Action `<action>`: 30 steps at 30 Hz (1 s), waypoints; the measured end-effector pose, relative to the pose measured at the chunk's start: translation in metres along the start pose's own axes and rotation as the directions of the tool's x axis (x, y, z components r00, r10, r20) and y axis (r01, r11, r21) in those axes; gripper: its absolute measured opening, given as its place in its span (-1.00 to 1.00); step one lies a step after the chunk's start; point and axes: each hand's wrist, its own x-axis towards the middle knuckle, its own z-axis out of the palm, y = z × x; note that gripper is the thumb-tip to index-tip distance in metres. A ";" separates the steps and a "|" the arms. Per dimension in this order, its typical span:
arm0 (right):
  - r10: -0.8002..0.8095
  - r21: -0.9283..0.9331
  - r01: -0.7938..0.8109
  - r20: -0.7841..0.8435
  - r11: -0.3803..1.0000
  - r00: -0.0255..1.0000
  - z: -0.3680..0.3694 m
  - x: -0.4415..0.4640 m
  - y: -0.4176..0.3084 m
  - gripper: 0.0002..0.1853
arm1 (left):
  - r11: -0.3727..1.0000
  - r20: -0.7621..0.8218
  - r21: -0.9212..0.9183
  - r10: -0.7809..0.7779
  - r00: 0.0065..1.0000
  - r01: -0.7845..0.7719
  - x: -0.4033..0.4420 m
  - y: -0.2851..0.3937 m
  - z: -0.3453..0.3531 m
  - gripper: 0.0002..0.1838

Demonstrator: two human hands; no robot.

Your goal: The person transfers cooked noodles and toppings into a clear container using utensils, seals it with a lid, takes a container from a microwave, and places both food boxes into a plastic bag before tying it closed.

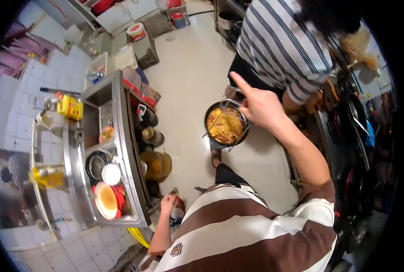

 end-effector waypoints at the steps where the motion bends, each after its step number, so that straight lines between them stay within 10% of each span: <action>1: -0.052 -0.044 0.050 -0.030 0.998 0.998 0.006 0.018 -0.004 -0.09 | 0.977 -0.017 -0.211 -0.045 0.999 0.041 0.004 -0.031 0.008 -0.61; 3: -0.087 0.053 0.082 0.090 0.995 0.992 0.036 0.081 -0.004 -0.13 | 0.934 -0.078 -0.085 -0.354 0.932 0.348 -0.086 0.040 -0.039 -0.69; 9: -0.186 0.120 0.173 0.113 0.978 0.976 0.059 0.299 0.022 -0.14 | 0.793 -0.053 -0.285 -0.573 0.818 0.538 0.041 0.053 -0.018 -0.74; 26: 0.067 0.019 -0.067 0.026 0.998 0.997 0.136 0.701 0.202 -0.16 | 0.542 0.133 -0.732 -0.481 0.866 0.414 0.571 0.222 -0.105 -0.86; 30: 0.154 -0.015 -0.154 -0.018 0.988 0.988 0.129 0.775 0.266 -0.17 | 0.673 0.042 -0.626 -0.475 0.879 0.394 0.705 0.338 -0.153 -0.72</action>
